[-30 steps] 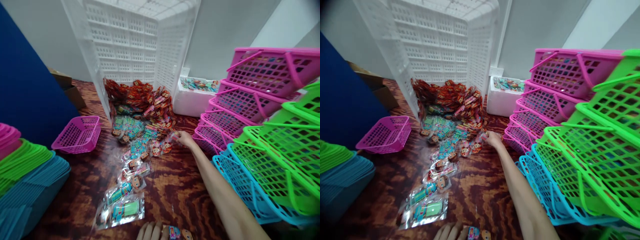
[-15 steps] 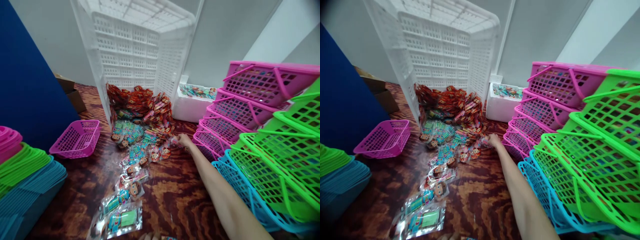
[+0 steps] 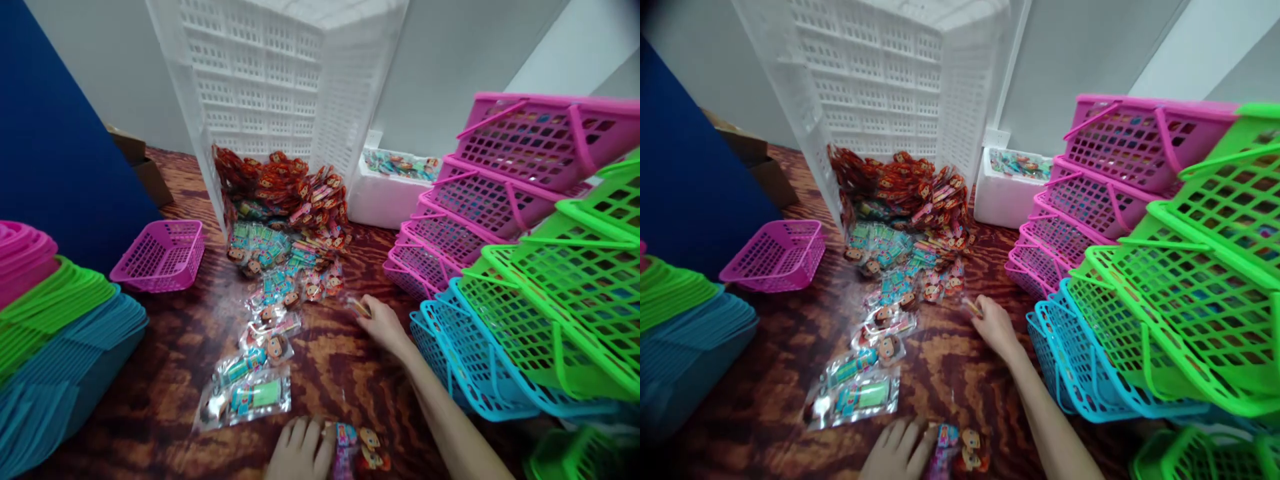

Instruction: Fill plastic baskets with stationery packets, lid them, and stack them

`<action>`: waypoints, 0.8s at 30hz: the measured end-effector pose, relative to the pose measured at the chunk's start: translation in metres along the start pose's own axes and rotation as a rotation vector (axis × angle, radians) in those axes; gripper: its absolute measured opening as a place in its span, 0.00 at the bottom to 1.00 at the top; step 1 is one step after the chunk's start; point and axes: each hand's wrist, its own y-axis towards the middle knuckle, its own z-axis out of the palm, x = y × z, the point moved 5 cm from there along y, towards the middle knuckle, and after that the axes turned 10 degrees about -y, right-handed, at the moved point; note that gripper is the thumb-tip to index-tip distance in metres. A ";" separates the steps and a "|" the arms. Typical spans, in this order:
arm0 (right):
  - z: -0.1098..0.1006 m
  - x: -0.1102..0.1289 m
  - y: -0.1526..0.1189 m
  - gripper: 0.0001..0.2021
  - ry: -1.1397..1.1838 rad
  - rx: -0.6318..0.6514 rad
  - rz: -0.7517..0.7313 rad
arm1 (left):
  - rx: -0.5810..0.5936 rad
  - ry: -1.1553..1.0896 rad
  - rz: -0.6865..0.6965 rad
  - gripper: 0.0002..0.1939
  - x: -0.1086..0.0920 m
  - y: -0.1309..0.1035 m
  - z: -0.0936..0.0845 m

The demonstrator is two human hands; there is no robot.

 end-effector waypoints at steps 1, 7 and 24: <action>0.005 0.009 -0.026 0.05 0.004 0.019 -0.074 | 0.084 -0.040 -0.016 0.23 0.000 0.000 -0.002; 0.027 0.046 -0.123 0.15 -0.017 0.071 -0.410 | 0.379 -0.268 -0.184 0.43 -0.005 0.002 -0.030; 0.034 0.021 -0.164 0.27 0.074 0.222 -0.467 | 0.353 -0.318 -0.262 0.45 -0.004 0.003 -0.050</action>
